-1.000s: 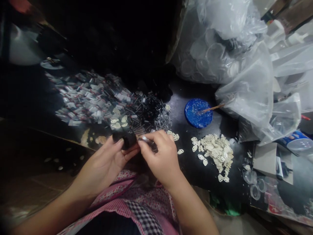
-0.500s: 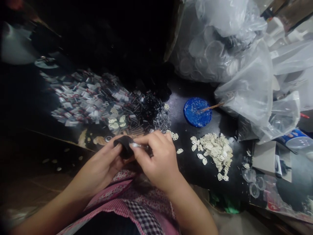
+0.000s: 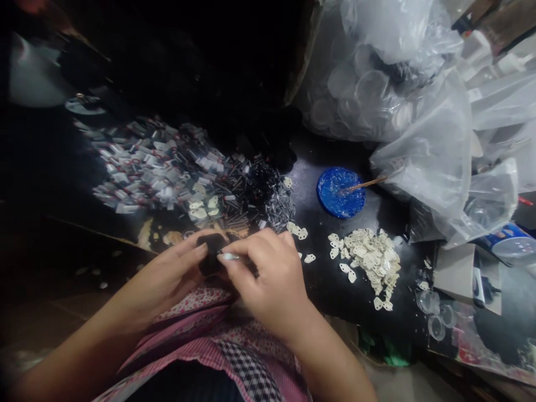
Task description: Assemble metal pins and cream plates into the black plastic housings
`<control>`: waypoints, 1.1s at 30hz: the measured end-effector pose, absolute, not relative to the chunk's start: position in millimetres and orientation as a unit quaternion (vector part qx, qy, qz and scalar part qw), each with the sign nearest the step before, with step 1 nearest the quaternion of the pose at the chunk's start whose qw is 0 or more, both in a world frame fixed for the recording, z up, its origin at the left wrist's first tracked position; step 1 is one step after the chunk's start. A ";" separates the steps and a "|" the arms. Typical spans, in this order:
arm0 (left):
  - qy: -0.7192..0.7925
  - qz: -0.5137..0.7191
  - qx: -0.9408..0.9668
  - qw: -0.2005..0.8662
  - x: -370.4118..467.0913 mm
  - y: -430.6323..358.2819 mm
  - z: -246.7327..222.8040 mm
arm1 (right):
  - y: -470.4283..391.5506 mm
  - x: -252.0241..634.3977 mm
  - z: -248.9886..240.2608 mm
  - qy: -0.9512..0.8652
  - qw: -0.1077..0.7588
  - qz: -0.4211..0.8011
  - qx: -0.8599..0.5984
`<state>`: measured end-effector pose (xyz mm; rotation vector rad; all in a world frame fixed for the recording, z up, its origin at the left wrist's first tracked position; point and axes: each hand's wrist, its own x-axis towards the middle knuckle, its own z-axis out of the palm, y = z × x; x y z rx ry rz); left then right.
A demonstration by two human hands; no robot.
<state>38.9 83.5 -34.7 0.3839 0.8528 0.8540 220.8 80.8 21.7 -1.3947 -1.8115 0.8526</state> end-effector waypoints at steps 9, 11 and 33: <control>0.411 0.422 0.175 0.789 42.6 83.8 -37.1 | 85.6 220.9 23.7 -0.803 0.269 0.198 -0.493; 0.420 0.424 0.174 0.784 42.4 84.9 -34.7 | 86.2 222.6 26.7 -0.784 0.251 0.253 -0.508; 0.411 0.446 0.663 0.439 0.3 76.7 -37.3 | 73.6 241.5 30.6 -0.483 0.174 0.740 -0.434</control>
